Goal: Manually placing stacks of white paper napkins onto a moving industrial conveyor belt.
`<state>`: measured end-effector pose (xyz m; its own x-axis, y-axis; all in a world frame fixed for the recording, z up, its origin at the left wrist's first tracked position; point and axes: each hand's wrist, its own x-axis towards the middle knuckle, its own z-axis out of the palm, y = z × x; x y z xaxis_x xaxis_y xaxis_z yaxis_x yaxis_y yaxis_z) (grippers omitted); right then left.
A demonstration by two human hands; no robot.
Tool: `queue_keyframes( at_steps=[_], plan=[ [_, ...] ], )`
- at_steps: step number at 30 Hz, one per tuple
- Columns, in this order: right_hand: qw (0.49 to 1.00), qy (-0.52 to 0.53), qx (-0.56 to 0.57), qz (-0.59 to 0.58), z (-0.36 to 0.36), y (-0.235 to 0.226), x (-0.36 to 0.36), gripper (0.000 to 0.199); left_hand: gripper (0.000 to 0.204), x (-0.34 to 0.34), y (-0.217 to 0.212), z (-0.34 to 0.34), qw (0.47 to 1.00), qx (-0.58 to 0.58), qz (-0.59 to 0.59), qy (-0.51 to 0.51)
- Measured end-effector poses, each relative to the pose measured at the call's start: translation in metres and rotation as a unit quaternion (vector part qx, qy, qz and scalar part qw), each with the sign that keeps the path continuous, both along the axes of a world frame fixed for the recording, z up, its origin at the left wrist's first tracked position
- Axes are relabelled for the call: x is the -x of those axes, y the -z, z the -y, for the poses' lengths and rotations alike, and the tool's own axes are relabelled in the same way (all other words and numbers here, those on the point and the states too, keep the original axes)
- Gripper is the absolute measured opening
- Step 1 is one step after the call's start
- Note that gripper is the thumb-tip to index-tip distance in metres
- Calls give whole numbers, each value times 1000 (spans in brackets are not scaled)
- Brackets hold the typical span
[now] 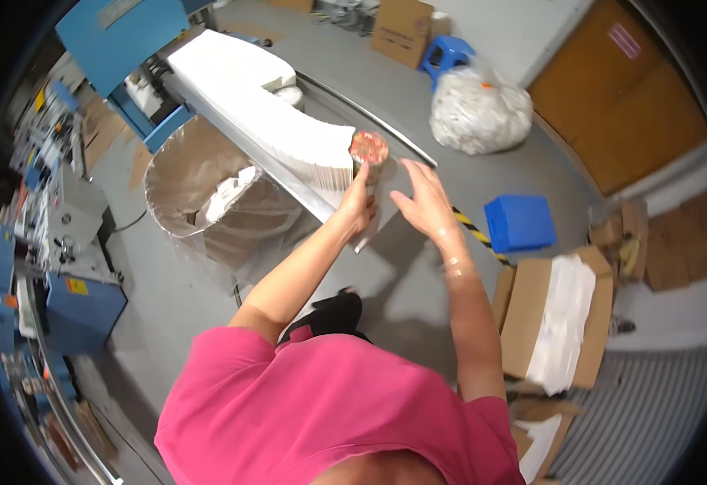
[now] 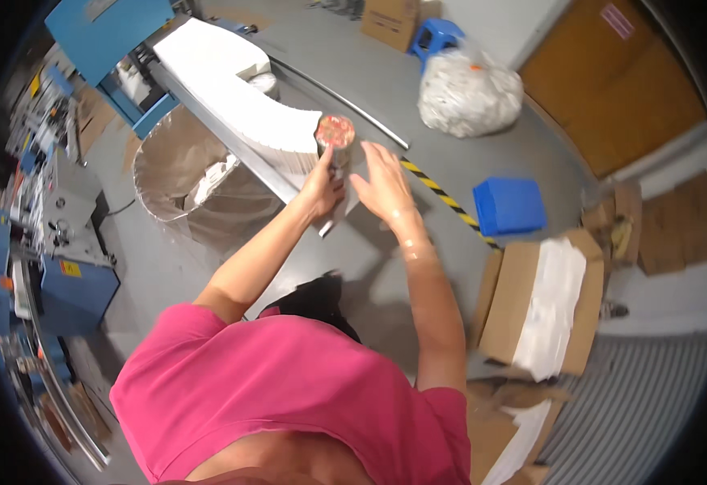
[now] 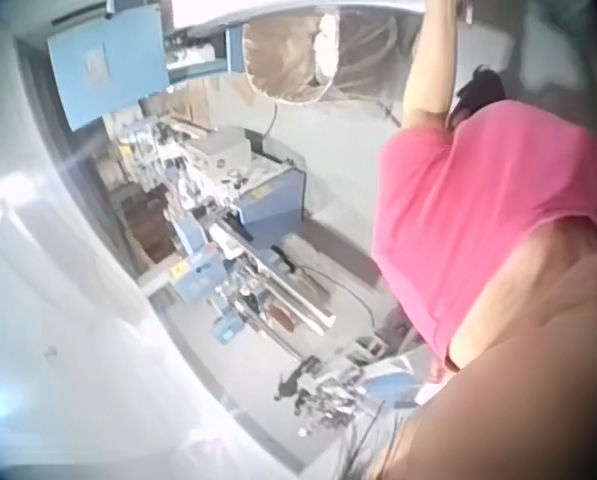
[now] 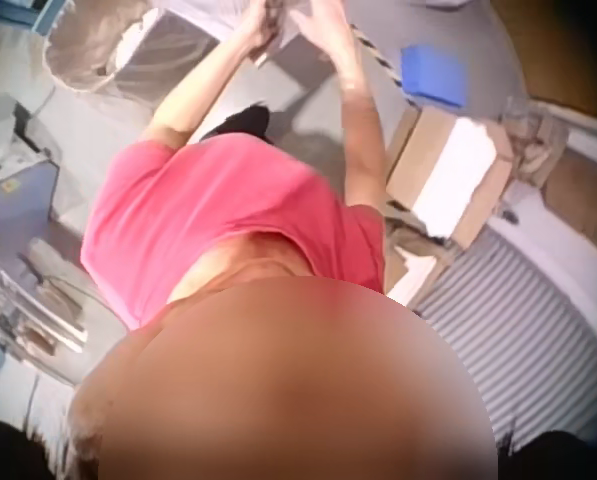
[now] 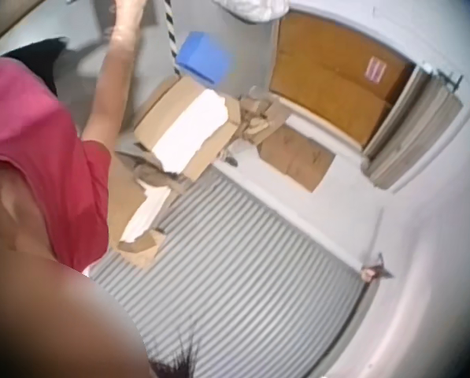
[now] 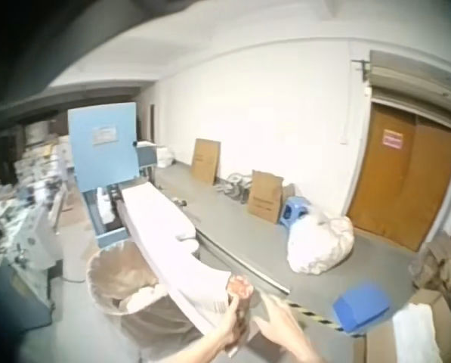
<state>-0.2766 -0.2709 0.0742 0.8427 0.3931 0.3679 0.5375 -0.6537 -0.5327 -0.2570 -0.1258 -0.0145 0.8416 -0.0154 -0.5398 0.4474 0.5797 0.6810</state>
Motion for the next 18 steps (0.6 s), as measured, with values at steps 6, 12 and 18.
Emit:
queue_keyframes(
  at_steps=[6, 12, 18],
  plan=[
    [966, -214, 137, -39, -64, 27, -128, 106, 47, 13, -13, -8, 984, 42, -3, -175],
    [940, -325, 87, -52, -44, 31, -142, 89, 37, 6, -19, 14, 895, 8, -32, -445],
    [812, -580, 65, -26, -30, 26, -199, 76, 46, -26, -10, 22, 762, -67, -2, -644]
  ],
)
